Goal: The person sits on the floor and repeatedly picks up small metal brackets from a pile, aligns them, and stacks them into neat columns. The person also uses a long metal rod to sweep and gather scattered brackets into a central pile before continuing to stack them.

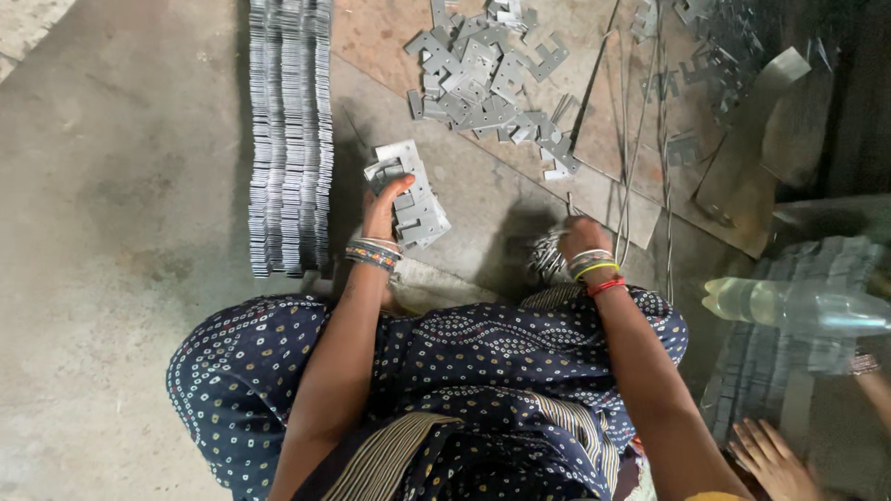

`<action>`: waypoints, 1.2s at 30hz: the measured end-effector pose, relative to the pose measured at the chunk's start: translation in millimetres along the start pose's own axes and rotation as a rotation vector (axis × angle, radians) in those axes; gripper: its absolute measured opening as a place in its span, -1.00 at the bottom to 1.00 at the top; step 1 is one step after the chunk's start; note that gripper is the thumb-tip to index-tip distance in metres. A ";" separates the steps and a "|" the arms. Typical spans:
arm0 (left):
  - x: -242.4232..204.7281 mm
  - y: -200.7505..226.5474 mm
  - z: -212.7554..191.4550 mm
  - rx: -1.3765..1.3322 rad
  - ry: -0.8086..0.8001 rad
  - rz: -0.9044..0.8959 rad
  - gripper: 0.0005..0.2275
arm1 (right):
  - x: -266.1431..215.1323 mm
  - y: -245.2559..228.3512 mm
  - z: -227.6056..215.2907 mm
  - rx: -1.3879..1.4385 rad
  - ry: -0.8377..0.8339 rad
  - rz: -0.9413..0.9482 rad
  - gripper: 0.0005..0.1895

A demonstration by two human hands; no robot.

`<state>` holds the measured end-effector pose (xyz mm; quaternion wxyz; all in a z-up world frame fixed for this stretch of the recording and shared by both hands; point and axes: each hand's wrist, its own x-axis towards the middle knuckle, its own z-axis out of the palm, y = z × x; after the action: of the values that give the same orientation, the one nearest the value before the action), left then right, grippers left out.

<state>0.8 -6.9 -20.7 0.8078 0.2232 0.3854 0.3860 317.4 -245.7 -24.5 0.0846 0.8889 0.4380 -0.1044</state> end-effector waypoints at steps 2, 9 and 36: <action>1.4 1.1 3.8 -0.021 0.003 0.017 -0.70 | 3.7 17.6 -3.6 0.077 -0.029 0.217 -0.54; -1.8 4.9 5.4 -0.049 0.019 -0.009 -0.67 | 29.3 35.1 10.1 0.101 -0.091 0.360 -0.59; 3.0 -3.0 1.4 -0.022 0.080 -0.055 -0.60 | 35.8 48.6 29.4 0.025 0.060 0.118 -0.62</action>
<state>4.5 -6.5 -23.1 0.8045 0.1880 0.4193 0.3764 374.2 -254.8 -59.3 0.0664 0.9168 0.3861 -0.0778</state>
